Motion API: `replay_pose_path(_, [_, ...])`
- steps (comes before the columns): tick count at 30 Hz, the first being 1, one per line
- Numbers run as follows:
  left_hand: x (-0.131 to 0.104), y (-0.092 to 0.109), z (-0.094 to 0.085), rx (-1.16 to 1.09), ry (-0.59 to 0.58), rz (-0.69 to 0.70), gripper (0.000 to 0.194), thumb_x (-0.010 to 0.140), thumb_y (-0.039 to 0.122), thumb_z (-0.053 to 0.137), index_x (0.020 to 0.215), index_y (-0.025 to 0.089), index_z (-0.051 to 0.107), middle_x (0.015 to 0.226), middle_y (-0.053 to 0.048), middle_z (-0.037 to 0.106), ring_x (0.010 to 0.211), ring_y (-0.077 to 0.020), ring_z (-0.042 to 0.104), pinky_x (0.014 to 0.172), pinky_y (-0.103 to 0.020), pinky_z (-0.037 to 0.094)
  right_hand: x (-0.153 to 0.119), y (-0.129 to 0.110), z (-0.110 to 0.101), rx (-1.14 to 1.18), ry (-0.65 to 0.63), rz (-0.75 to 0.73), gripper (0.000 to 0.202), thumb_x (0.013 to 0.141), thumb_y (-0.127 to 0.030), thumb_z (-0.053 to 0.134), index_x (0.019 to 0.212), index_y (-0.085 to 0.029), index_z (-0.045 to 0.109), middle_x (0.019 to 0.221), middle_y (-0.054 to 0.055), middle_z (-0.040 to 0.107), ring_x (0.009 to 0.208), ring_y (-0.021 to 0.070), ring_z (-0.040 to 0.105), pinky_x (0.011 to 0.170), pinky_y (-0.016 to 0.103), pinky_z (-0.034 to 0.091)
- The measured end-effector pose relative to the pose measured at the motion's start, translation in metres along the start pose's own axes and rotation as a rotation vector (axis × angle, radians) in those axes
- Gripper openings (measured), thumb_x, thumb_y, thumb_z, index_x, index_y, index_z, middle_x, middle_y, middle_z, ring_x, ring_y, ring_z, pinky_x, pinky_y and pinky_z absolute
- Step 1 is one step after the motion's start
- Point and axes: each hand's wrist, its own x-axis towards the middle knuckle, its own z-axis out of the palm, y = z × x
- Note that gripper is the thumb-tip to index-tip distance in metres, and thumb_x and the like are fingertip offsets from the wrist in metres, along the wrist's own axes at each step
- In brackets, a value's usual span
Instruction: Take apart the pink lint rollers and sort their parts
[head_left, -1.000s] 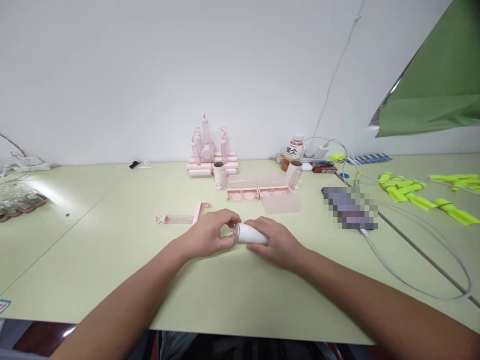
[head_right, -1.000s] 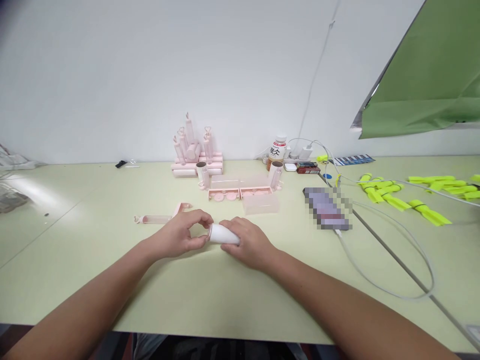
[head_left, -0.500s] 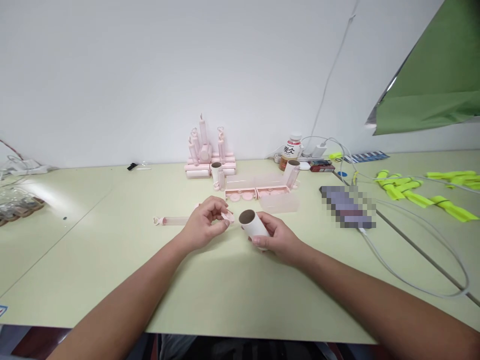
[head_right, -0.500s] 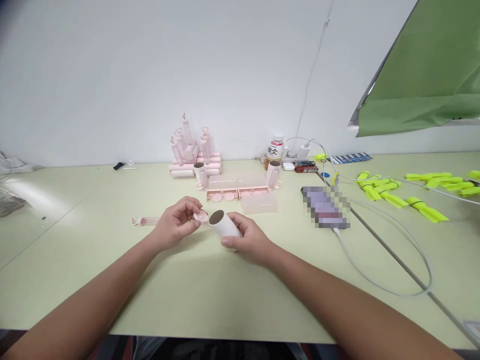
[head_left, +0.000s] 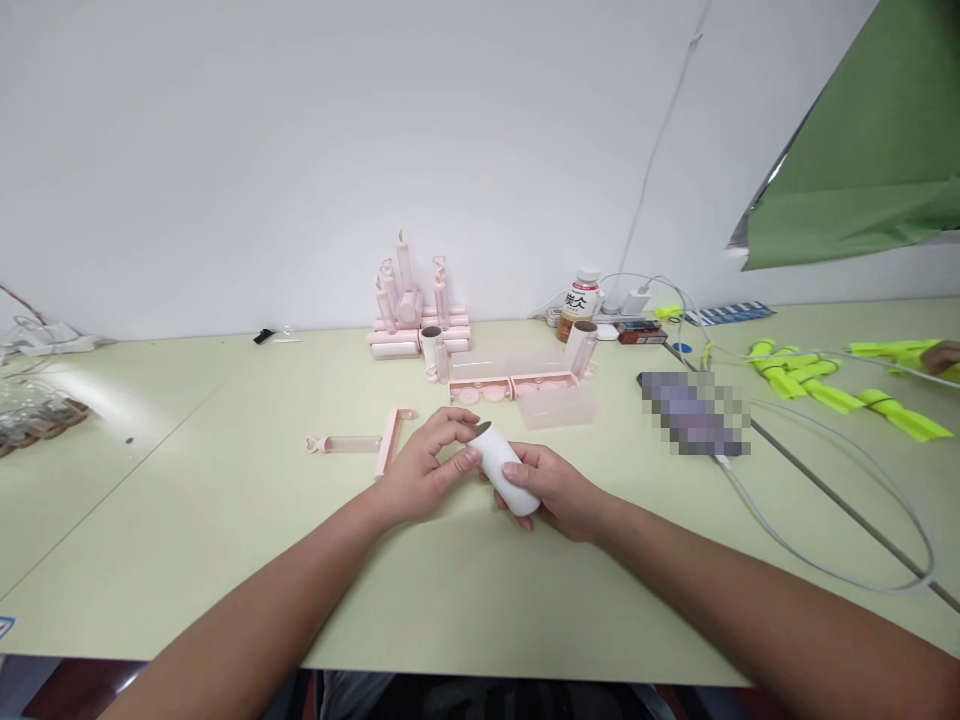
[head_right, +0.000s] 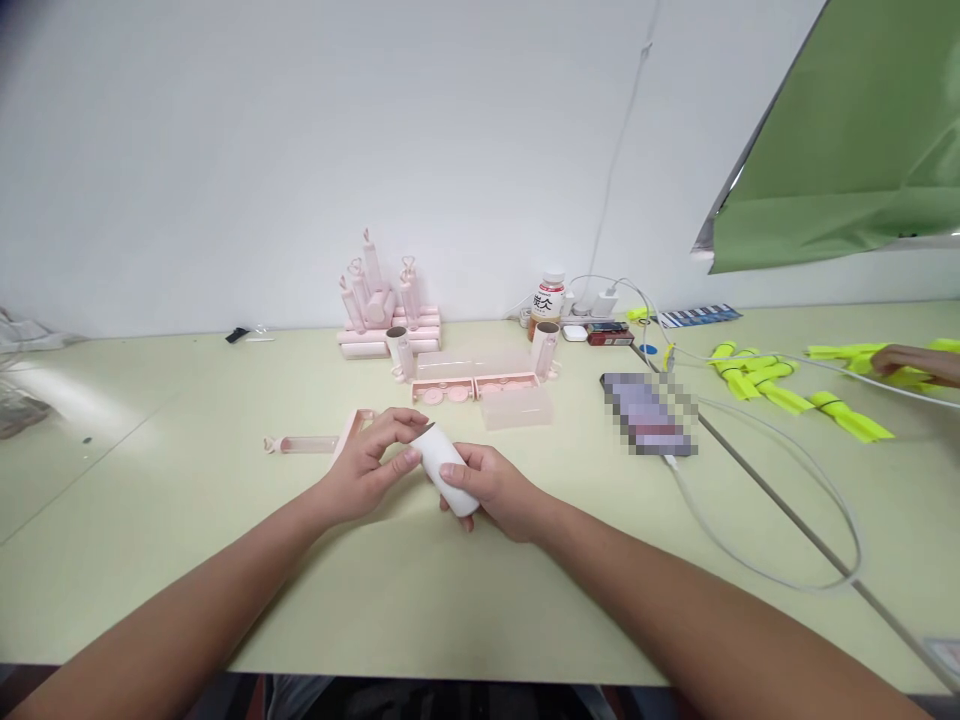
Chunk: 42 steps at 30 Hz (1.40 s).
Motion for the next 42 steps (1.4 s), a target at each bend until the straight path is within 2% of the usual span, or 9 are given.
replay_pose_path(4, [0.004, -0.006, -0.005, -0.111, 0.17, -0.073, 0.026, 0.092, 0.042, 0.054, 0.084, 0.018, 0.06, 0.113, -0.009, 0.059, 0.104, -0.0203, 0.057, 0.092, -0.036, 0.046, 0.001, -0.001, -0.001, 0.181, -0.007, 0.003, 0.036, 0.088, -0.047, 0.054, 0.099, -0.013, 0.062, 0.076, 0.007, 0.064, 0.055, 0.0132, 0.054, 0.042, 0.023, 0.046])
replay_pose_path(8, [0.008, -0.013, -0.01, -0.217, 0.287, -0.106, 0.032, 0.087, 0.048, 0.059, 0.081, 0.017, 0.058, 0.11, -0.009, 0.059, 0.096, -0.0192, 0.058, 0.085, -0.033, 0.049, 0.001, -0.004, -0.001, 0.237, 0.029, 0.017, 0.025, 0.088, -0.035, 0.053, 0.097, -0.013, 0.062, 0.068, 0.005, 0.062, 0.053, 0.0133, 0.053, 0.043, 0.023, 0.045])
replay_pose_path(13, [0.009, -0.015, -0.01, -0.221, 0.3, -0.121, 0.035, 0.086, 0.052, 0.059, 0.082, 0.017, 0.058, 0.108, -0.008, 0.059, 0.093, -0.0183, 0.057, 0.082, -0.032, 0.05, 0.0, -0.005, 0.0, 0.174, 0.034, 0.024, 0.026, 0.087, -0.036, 0.057, 0.091, -0.012, 0.064, 0.061, 0.004, 0.061, 0.052, 0.0129, 0.054, 0.048, 0.024, 0.046])
replay_pose_path(25, [0.007, -0.011, -0.002, -0.128, 0.4, -0.073, 0.036, 0.086, 0.052, 0.059, 0.075, 0.018, 0.056, 0.104, -0.008, 0.059, 0.093, -0.0189, 0.058, 0.078, -0.032, 0.05, 0.001, 0.001, 0.005, 0.309, 0.039, 0.004, 0.022, 0.089, -0.03, 0.053, 0.095, -0.012, 0.064, 0.086, 0.008, 0.064, 0.069, 0.0153, 0.061, 0.073, 0.036, 0.056])
replay_pose_path(28, [0.006, -0.007, -0.001, -0.087, 0.404, -0.06, 0.037, 0.086, 0.054, 0.058, 0.076, 0.019, 0.056, 0.104, -0.008, 0.06, 0.094, -0.0197, 0.058, 0.077, -0.032, 0.05, 0.001, 0.001, 0.005, 0.341, 0.036, 0.004, 0.021, 0.085, -0.024, 0.05, 0.097, -0.013, 0.064, 0.089, 0.009, 0.064, 0.072, 0.0166, 0.063, 0.077, 0.039, 0.056])
replay_pose_path(32, [0.005, -0.006, -0.001, -0.065, 0.418, -0.048, 0.036, 0.086, 0.053, 0.059, 0.076, 0.019, 0.058, 0.105, -0.009, 0.058, 0.094, -0.0199, 0.058, 0.076, -0.032, 0.049, 0.001, -0.003, 0.002, 0.41, 0.062, 0.036, 0.031, 0.077, -0.016, 0.046, 0.103, -0.013, 0.063, 0.083, 0.007, 0.064, 0.072, 0.0187, 0.066, 0.079, 0.042, 0.056])
replay_pose_path(35, [0.007, -0.007, -0.003, -0.081, 0.448, -0.05, 0.036, 0.085, 0.053, 0.06, 0.074, 0.019, 0.058, 0.103, -0.008, 0.057, 0.093, -0.0199, 0.057, 0.076, -0.032, 0.049, 0.002, -0.008, 0.002, 0.441, 0.103, 0.071, 0.032, 0.08, -0.021, 0.046, 0.105, -0.011, 0.063, 0.084, 0.008, 0.064, 0.073, 0.0188, 0.067, 0.075, 0.038, 0.058])
replay_pose_path(38, [0.008, -0.01, -0.005, -0.1, 0.49, -0.055, 0.036, 0.084, 0.053, 0.061, 0.073, 0.019, 0.057, 0.103, -0.008, 0.057, 0.094, -0.0199, 0.057, 0.076, -0.032, 0.05, 0.003, -0.01, 0.001, 0.35, 0.186, 0.088, 0.024, 0.082, -0.027, 0.053, 0.1, -0.014, 0.063, 0.091, 0.008, 0.064, 0.069, 0.0154, 0.066, 0.061, 0.03, 0.058])
replay_pose_path(42, [0.008, -0.013, -0.009, -0.138, 0.532, -0.057, 0.032, 0.085, 0.048, 0.062, 0.073, 0.019, 0.056, 0.104, -0.007, 0.057, 0.092, -0.0183, 0.057, 0.075, -0.03, 0.049, -0.001, -0.015, -0.007, -0.142, 0.262, 0.204, 0.012, 0.075, -0.023, 0.064, 0.085, -0.018, 0.06, 0.076, 0.002, 0.059, 0.054, 0.0118, 0.057, 0.037, 0.021, 0.045])
